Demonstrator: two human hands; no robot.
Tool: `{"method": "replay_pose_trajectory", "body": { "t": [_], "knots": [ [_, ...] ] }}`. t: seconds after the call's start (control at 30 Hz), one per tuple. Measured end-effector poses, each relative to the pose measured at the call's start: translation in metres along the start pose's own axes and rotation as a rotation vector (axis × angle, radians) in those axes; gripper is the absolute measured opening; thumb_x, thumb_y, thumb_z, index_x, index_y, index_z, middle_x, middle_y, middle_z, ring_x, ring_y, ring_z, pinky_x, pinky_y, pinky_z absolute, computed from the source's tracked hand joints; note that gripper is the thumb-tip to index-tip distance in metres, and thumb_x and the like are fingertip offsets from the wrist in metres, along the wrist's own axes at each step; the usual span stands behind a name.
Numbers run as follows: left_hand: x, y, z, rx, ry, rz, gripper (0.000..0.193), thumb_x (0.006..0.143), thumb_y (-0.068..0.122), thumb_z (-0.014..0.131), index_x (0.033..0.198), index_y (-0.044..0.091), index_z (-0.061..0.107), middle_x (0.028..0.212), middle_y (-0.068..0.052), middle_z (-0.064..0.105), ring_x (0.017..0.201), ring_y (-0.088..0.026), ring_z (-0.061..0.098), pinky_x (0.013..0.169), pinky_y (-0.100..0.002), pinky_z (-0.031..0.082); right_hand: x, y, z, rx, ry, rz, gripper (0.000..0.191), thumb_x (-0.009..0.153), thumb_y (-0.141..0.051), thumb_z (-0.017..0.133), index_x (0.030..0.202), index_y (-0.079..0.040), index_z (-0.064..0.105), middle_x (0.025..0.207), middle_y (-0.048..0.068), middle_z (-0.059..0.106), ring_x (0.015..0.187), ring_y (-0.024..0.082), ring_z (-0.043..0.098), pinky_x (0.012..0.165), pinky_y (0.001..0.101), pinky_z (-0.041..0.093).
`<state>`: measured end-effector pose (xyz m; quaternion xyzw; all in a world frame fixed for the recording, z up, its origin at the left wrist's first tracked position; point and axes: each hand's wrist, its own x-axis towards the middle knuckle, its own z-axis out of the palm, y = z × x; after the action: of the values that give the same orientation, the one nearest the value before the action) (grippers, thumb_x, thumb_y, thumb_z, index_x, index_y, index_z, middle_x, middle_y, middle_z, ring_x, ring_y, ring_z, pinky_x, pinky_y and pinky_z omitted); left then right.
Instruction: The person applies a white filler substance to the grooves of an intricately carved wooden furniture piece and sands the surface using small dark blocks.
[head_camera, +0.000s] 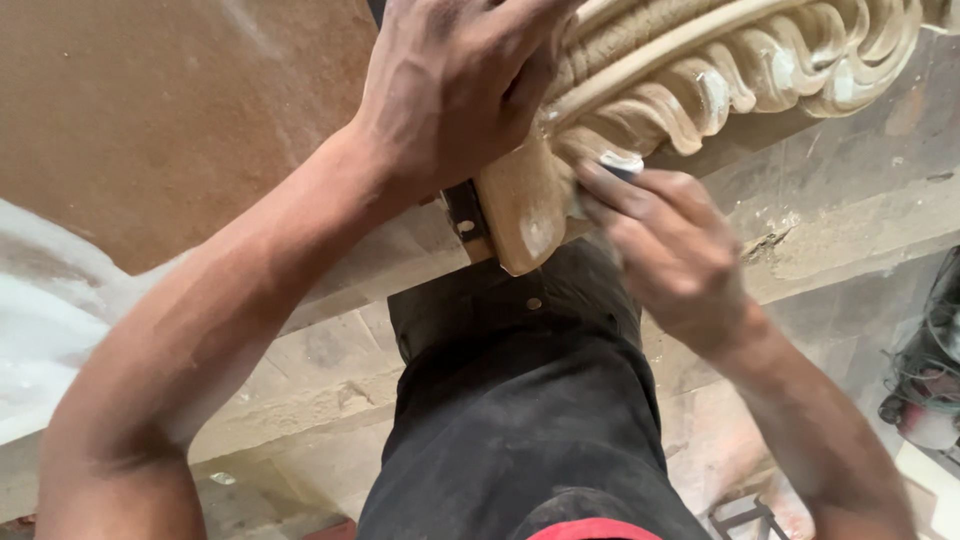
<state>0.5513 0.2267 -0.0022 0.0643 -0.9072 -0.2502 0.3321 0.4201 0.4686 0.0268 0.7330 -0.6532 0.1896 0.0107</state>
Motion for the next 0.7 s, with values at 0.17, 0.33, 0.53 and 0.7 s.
{"method": "replay_pose_trajectory", "body": {
  "t": [0.17,0.33,0.53,0.7],
  "knots": [
    [0.001,-0.001,-0.001,-0.026,0.014,0.021,0.035,0.096,-0.001,0.063,0.130,0.007,0.058,0.101,-0.008,0.063,0.093,-0.025,0.063,0.079,-0.043,0.051,0.015,0.003,-0.032,0.080,0.117,0.279,0.007,0.105,0.001,0.072,0.111,0.000,0.075,0.113,0.015,0.077,0.094,0.022,0.074,0.085,0.0328,0.058],
    [0.003,0.001,-0.005,-0.047,0.029,0.030,0.040,0.093,-0.003,0.061,0.132,0.007,0.057,0.100,-0.008,0.063,0.092,-0.026,0.063,0.080,-0.042,0.051,-0.002,0.010,-0.008,0.218,0.062,0.255,0.010,0.105,0.001,0.073,0.113,-0.004,0.076,0.118,0.009,0.078,0.106,0.017,0.076,0.096,0.0333,0.056],
    [0.005,0.003,-0.004,-0.044,0.015,-0.009,0.036,0.092,-0.003,0.064,0.126,0.008,0.059,0.097,-0.008,0.062,0.085,-0.026,0.063,0.076,-0.043,0.049,0.002,0.019,0.007,0.203,0.086,0.188,0.008,0.104,0.002,0.076,0.110,-0.003,0.076,0.116,0.009,0.079,0.100,0.015,0.076,0.092,0.0319,0.055],
    [0.005,0.005,-0.002,-0.032,0.020,-0.028,0.038,0.090,-0.002,0.064,0.126,0.010,0.060,0.098,-0.008,0.063,0.088,-0.027,0.064,0.075,-0.042,0.048,0.037,0.004,-0.004,0.159,0.080,0.116,0.014,0.101,0.002,0.076,0.115,-0.002,0.077,0.119,0.011,0.077,0.106,0.022,0.075,0.101,0.0369,0.060]
  ]
}}
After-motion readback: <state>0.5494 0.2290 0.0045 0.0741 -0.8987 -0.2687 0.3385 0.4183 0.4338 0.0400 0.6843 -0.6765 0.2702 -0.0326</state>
